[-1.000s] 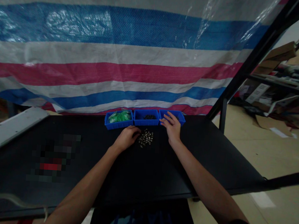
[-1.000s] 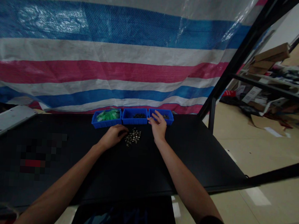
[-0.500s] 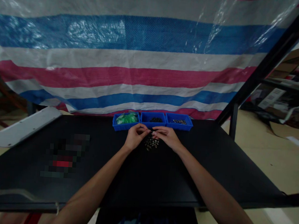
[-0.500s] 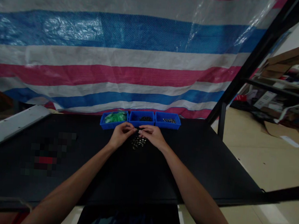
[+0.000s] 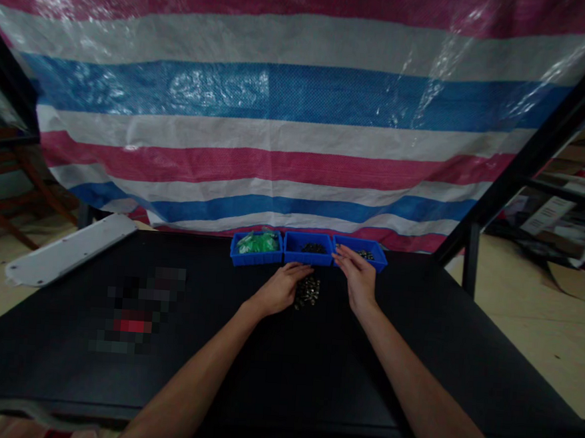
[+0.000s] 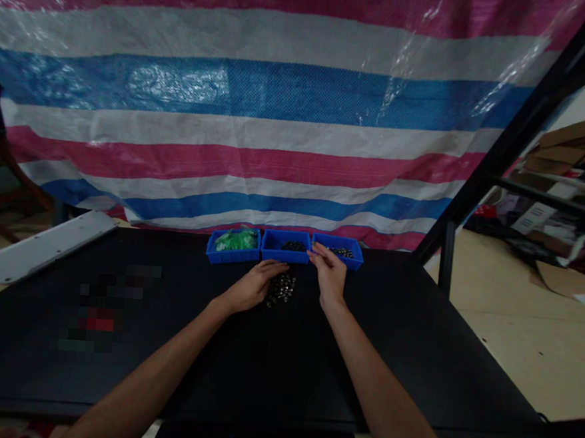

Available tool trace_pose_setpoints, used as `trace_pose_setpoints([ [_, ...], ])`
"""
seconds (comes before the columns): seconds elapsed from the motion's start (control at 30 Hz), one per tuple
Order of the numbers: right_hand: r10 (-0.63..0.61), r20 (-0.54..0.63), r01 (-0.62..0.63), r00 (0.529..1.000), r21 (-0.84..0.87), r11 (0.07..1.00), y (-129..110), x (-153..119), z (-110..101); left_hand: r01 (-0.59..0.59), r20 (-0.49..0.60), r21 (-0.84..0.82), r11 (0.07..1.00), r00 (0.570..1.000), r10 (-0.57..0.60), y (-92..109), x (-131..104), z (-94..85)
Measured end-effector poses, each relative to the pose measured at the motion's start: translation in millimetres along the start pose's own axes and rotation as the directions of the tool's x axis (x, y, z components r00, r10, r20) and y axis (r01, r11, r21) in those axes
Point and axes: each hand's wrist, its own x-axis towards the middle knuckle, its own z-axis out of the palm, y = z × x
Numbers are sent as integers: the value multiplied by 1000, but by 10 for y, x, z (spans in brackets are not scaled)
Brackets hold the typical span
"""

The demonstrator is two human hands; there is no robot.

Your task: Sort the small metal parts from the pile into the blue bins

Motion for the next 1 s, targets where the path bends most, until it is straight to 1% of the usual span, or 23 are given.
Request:
trace_pose_setpoints([
  [0.07, -38, -75, 38, 996, -3, 999, 7, 49, -55, -3, 75, 78, 997, 997, -3, -14, -4, 4],
  [0.13, -30, -86, 28, 996, -26, 999, 17, 74, -90, -7, 94, 120, 993, 996, -4, -26, -1, 8],
  [0.27, 56, -65, -60, 996, -68, 996, 29, 63, -79, 1, 55, 188, 982, 998, -12, -44, 3, -13],
  [0.4, 84, -15, -85, 996, -99, 991, 15, 31, -34, 64, 10, 241, 968, 998, -69, -54, 2, -52],
  [0.47, 95, -7, -95, 995, -102, 990, 3, 18, -22, 61, 7, 248, 967, 998, -65, -57, 6, -61],
  [0.6, 101, 15, -99, 995, -94, 991, -17, -1, -12, 4, 55, 238, 971, 998, -17, -68, 11, -59],
  [0.7, 97, 39, -93, 995, -107, 990, -23, -9, -8, 33, 31, 207, 978, 999, -40, -84, 5, -62],
  [0.77, 96, 57, -89, 994, -122, 989, -25, -12, -5, 62, 13, 210, 976, 998, -66, -91, 1, -71],
  [0.83, 96, 71, -86, 993, -131, 988, -24, -17, -2, 69, -5, 216, 974, 998, -69, -93, 0, -80],
  [0.9, 95, 81, -83, 992, -137, 987, -22, -23, 0, 30, -11, 192, 981, 1000, -28, -92, 3, -84],
  [1.0, 90, 93, -76, 992, -140, 987, -18, -31, -1, -33, 17, 144, 989, 999, 31, -99, 2, -88],
])
